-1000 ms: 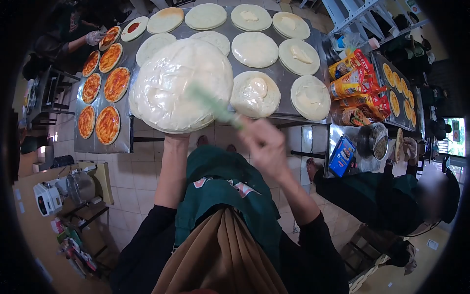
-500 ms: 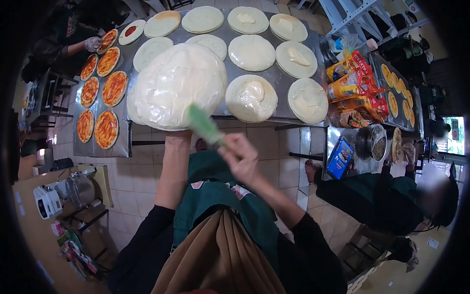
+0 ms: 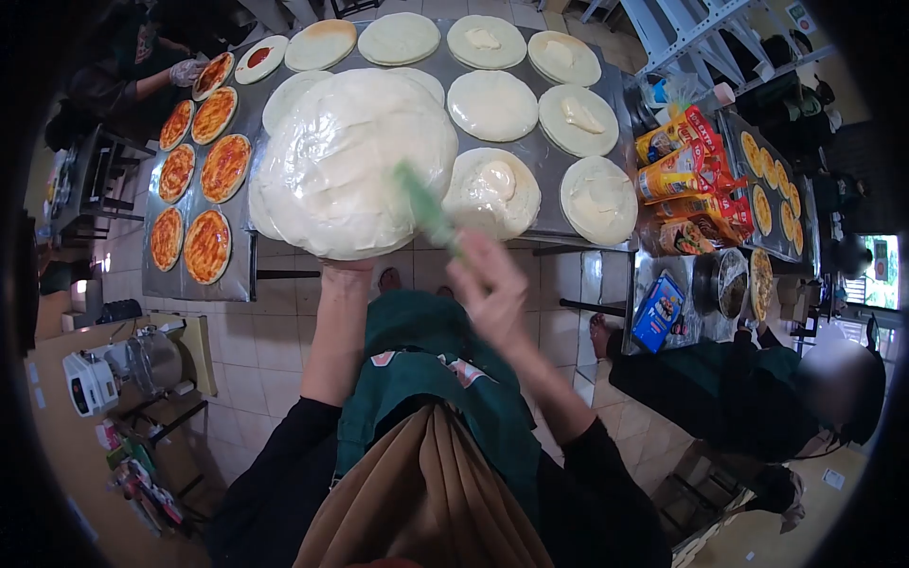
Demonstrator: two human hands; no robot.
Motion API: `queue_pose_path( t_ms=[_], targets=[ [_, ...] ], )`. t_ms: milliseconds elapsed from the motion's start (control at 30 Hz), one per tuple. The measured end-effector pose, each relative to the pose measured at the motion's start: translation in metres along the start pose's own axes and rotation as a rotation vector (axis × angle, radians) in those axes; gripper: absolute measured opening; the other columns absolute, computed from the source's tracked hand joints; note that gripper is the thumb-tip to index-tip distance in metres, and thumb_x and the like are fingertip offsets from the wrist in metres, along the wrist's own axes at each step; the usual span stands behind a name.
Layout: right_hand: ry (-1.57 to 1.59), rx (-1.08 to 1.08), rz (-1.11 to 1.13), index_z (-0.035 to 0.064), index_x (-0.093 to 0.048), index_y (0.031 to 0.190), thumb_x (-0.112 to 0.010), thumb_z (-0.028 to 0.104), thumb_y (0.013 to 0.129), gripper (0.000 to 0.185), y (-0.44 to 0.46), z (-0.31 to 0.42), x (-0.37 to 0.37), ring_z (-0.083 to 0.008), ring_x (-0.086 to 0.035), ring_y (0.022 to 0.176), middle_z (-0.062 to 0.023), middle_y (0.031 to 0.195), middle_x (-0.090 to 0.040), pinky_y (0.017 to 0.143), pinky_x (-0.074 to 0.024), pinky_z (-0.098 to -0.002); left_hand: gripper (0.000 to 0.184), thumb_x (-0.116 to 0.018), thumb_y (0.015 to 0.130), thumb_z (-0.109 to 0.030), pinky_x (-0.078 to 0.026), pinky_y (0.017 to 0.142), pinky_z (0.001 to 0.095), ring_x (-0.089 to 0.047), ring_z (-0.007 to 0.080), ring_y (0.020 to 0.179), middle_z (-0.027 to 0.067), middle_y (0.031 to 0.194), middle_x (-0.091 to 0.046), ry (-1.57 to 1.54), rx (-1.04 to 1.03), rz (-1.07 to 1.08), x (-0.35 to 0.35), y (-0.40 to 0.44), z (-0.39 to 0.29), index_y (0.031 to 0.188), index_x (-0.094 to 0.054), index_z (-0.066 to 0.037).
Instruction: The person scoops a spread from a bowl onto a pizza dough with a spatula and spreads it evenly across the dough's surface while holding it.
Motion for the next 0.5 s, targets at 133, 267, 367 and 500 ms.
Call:
queue_pose_path(
  t_ms=[133, 267, 367, 500],
  targets=[
    [0.25, 0.078, 0.251, -0.0024, -0.065, 0.111, -0.065, 0.003, 0.084, 0.028, -0.03, 0.021, -0.037, -0.02, -0.06, 0.104, -0.0157, 0.126, -0.057, 0.085, -0.0478, -0.0296, 0.079, -0.05, 0.085, -0.06, -0.025, 0.109, 0.0604, -0.03, 0.0369, 0.136, 0.0103, 0.149, -0.032, 0.006, -0.011, -0.011, 0.003, 0.003, -0.001, 0.145, -0.028, -0.014],
    [0.608, -0.29, 0.185, 0.0007, -0.055, 0.124, -0.055, 0.01, 0.094, 0.032, 0.016, -0.003, -0.017, -0.0027, -0.035, 0.044, 0.0001, 0.07, -0.056, 0.04, -0.0279, -0.0194, 0.079, -0.049, 0.085, -0.06, -0.026, 0.109, 0.0603, -0.03, 0.0369, 0.135, 0.0103, 0.149, -0.032, 0.005, 0.004, -0.019, -0.001, -0.002, -0.001, 0.145, -0.028, -0.014],
    [0.576, -0.249, 0.096, 0.0003, -0.058, 0.124, -0.058, 0.011, 0.093, 0.033, 0.041, 0.01, 0.013, -0.0025, -0.04, 0.049, -0.003, 0.095, -0.065, 0.044, -0.0322, -0.0184, 0.079, -0.049, 0.085, -0.06, -0.026, 0.109, 0.0602, -0.03, 0.0368, 0.135, 0.0104, 0.149, -0.032, -0.001, 0.004, -0.02, -0.001, 0.0, -0.002, 0.145, -0.028, -0.014],
    [-0.102, -0.037, -0.069, -0.0052, -0.061, 0.116, -0.061, 0.008, 0.088, 0.031, 0.008, 0.005, 0.014, -0.0114, -0.061, 0.075, -0.0112, 0.106, -0.065, 0.065, -0.05, -0.0238, 0.079, -0.049, 0.085, -0.061, -0.026, 0.109, 0.0601, -0.031, 0.0368, 0.135, 0.0104, 0.149, -0.032, -0.007, -0.022, -0.019, 0.001, 0.002, 0.007, 0.145, -0.028, -0.014]
  ],
)
Point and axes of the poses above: each hand's wrist, its own y-axis towards the middle knuckle, its own x-axis out of the back of the hand, z = x × y, the point moved 5 cm from there along y, towards the middle knuckle
